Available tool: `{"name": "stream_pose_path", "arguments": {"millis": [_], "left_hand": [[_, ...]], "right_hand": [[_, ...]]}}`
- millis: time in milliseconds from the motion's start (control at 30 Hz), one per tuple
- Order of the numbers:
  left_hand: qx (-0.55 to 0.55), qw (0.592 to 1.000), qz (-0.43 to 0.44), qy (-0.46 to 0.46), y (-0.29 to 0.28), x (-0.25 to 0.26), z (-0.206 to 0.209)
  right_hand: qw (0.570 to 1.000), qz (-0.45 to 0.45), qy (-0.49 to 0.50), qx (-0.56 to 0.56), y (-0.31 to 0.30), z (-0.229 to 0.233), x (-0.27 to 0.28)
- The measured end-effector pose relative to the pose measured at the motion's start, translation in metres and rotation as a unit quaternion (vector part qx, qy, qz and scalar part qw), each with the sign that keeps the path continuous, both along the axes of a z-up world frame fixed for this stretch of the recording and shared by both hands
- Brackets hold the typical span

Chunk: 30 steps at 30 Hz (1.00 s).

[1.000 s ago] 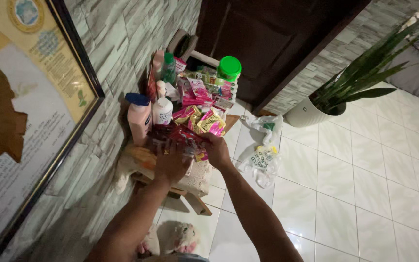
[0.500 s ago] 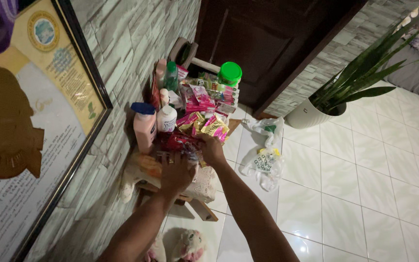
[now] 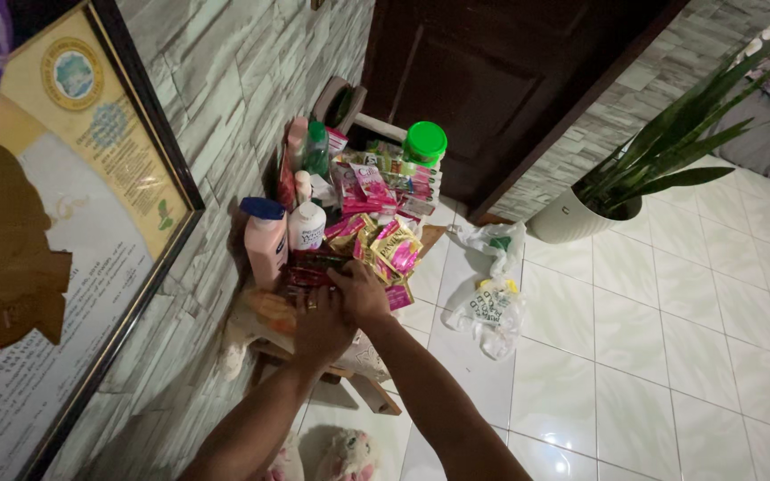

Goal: The person organizes various household items on a small table, including toiletries, snacks, and packaged goods. They pick up, inspect, and rearrange items such as a plastic bag, sachets, and boxes, placing them in different positions on the table.

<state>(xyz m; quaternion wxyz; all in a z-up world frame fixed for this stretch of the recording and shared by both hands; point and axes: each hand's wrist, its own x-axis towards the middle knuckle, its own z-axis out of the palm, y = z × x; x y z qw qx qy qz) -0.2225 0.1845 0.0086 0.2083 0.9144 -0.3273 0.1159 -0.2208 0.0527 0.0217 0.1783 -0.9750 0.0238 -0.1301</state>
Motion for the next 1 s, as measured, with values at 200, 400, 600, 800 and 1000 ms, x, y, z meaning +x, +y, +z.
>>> {"name": "stream_pose_path", "arguments": {"millis": [200,400,600,800,1000], "left_hand": [[-0.068,0.997,-0.014,-0.038,0.003,0.005,-0.006],[0.07,0.991,0.032,0.106,0.006,0.016,0.019],[0.177,0.978,0.019,0.106,0.004,0.017,0.027],[0.166,0.982,-0.039,0.081,-0.02,0.013,0.027],[0.205,0.973,-0.058,0.092,-0.024,0.027,0.023]], "right_hand": [[0.998,-0.019,0.055,-0.022,0.002,0.005,-0.004],[0.975,-0.18,-0.11,0.063,-0.016,-0.027,-0.035],[0.96,-0.192,-0.05,0.196,-0.039,-0.049,-0.05],[0.966,-0.16,-0.099,0.179,-0.043,-0.051,-0.052],[0.98,-0.09,-0.107,0.142,-0.058,-0.029,-0.051]]}}
